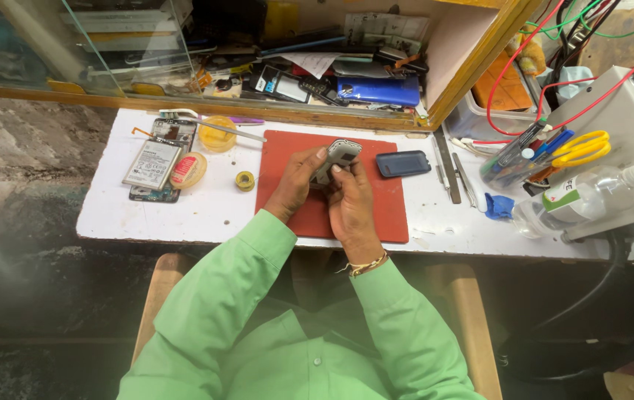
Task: The person removes the back cover of a Nokia mobile phone, inserts the battery, and powers the device on. They navigate the menu to check settings, then remove the back cover again. The phone is handled throughout the clip.
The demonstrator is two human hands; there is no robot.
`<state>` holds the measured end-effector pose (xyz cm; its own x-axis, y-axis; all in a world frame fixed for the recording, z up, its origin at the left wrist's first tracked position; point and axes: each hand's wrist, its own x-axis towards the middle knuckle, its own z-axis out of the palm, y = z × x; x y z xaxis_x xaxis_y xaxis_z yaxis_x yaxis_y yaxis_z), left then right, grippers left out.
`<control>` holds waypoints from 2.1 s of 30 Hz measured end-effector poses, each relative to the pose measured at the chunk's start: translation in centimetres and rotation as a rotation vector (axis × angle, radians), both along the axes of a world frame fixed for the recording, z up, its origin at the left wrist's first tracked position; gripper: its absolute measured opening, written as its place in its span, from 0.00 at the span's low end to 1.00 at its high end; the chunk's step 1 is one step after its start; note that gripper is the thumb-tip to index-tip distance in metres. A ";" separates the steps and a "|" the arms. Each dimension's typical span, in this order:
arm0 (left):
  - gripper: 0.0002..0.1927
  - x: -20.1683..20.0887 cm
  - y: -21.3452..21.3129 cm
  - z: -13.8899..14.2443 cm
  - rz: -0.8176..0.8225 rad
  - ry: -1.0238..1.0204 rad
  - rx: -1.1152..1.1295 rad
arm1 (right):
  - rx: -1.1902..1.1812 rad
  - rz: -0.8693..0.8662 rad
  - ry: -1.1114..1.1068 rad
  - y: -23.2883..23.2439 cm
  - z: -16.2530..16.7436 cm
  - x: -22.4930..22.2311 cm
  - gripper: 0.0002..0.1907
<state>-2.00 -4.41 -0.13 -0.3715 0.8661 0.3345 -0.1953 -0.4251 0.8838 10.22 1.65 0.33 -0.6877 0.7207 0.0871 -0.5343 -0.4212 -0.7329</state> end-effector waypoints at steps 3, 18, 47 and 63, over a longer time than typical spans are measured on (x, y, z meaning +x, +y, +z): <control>0.24 0.1 -0.1 0.2 0.019 0.041 0.001 | 0.016 0.008 -0.016 0.1 -0.1 0.3 0.16; 0.22 0.6 -0.7 0.5 0.070 0.126 0.060 | -0.007 -0.067 0.008 -0.5 -0.5 -0.7 0.12; 0.19 0.7 -0.8 1.4 0.235 0.369 0.106 | -0.290 0.019 0.071 0.0 1.1 -1.1 0.08; 0.26 0.0 1.0 1.4 0.221 -0.074 -0.028 | -0.073 -0.016 0.135 -1.9 0.5 -1.0 0.19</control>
